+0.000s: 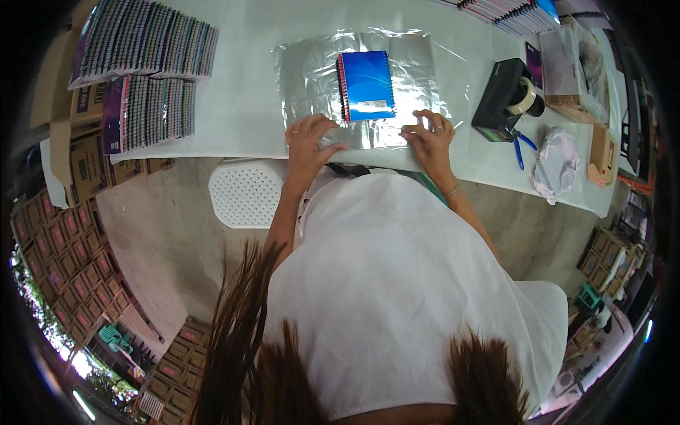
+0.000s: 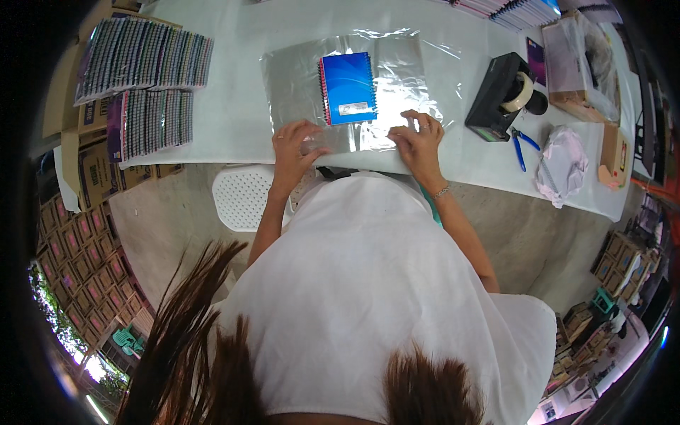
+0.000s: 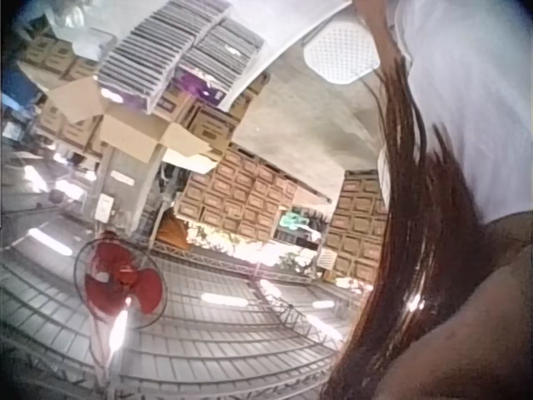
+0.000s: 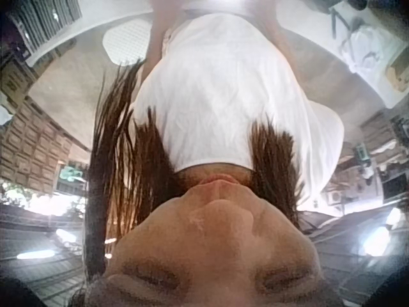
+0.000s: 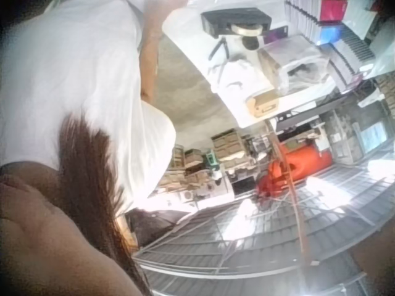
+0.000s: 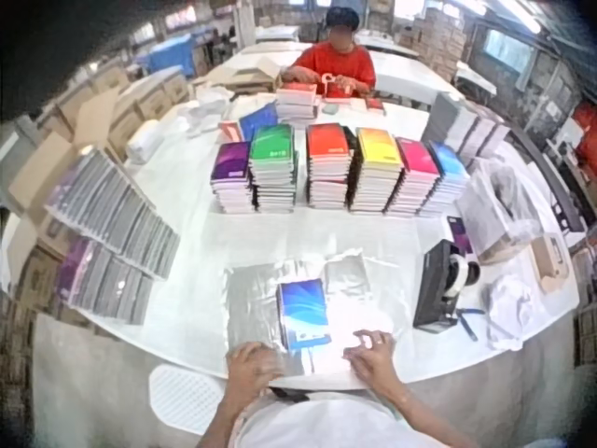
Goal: The person picks up notebooks of different colors from stacks on a table, stacks them together, and places the stack into a plastic bag. They then seal the bag using adhesive tape from a dispenser and place the packaged notebooks onto a stack of similar packages.
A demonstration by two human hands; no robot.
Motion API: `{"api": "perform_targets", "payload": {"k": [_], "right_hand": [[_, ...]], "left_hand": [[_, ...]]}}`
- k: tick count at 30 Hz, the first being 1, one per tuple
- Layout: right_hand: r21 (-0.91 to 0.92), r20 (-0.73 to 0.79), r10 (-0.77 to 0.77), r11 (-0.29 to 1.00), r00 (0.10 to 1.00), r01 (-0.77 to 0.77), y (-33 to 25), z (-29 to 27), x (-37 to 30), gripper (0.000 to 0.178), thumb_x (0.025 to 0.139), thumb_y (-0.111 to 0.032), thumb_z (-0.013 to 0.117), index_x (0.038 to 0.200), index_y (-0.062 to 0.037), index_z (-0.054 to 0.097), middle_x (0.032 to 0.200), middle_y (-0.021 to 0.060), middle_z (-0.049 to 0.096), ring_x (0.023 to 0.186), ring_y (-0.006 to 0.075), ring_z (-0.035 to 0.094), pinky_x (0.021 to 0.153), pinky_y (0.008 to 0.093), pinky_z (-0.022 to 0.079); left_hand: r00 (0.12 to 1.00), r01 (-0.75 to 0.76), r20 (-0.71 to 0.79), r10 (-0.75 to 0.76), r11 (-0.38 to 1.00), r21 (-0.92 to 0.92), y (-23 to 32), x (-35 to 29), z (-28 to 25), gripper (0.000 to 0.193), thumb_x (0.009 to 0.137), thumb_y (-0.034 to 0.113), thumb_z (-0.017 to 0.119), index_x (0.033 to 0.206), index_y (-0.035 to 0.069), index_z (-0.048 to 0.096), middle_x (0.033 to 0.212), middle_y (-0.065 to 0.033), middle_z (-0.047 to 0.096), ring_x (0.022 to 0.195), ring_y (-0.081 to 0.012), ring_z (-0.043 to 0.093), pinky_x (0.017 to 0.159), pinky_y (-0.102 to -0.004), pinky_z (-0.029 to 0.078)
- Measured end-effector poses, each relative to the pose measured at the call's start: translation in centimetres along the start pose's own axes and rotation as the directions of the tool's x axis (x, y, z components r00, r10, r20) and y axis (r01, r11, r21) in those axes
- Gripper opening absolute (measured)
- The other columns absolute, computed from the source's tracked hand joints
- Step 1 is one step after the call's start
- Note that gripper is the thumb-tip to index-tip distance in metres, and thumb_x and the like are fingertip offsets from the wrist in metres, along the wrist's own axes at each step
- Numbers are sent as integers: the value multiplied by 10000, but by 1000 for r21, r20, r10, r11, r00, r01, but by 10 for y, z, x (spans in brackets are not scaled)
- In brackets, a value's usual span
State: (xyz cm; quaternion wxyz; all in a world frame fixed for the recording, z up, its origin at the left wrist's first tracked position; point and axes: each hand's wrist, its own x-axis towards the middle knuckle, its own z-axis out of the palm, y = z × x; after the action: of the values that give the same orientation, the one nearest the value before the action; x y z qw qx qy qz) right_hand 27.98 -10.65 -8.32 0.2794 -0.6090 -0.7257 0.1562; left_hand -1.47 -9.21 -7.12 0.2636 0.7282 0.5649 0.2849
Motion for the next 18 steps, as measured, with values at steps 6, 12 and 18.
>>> {"api": "perform_targets", "payload": {"k": [6,12,18], "right_hand": [[66,-32,90,994,995,-87,-4,-3,9,128,864,-194,740,981,-209,790,1188,38,631,1175,247,476,1046,425,277],[68,-105,126,991,987,-119,1,-7,18,91,872,-224,735,937,-181,781,1125,58,641,1096,252,518,997,419,307],[145,-107,222,968,969,-205,12,-14,28,145,898,-165,708,1007,-80,753,1064,98,668,974,254,595,885,379,445]], "left_hand": [[994,-109,-13,110,992,57,-16,0,-6,154,851,203,726,990,150,765,1050,-4,642,1117,-207,556,1047,-417,299],[995,-65,-66,70,995,70,-12,7,-14,146,906,206,679,1006,144,766,1045,-8,665,1093,-198,568,1042,-417,314],[998,30,61,-33,998,47,-19,7,-18,149,946,211,641,921,120,757,1018,-36,676,1033,-214,581,1028,-398,319]]}}
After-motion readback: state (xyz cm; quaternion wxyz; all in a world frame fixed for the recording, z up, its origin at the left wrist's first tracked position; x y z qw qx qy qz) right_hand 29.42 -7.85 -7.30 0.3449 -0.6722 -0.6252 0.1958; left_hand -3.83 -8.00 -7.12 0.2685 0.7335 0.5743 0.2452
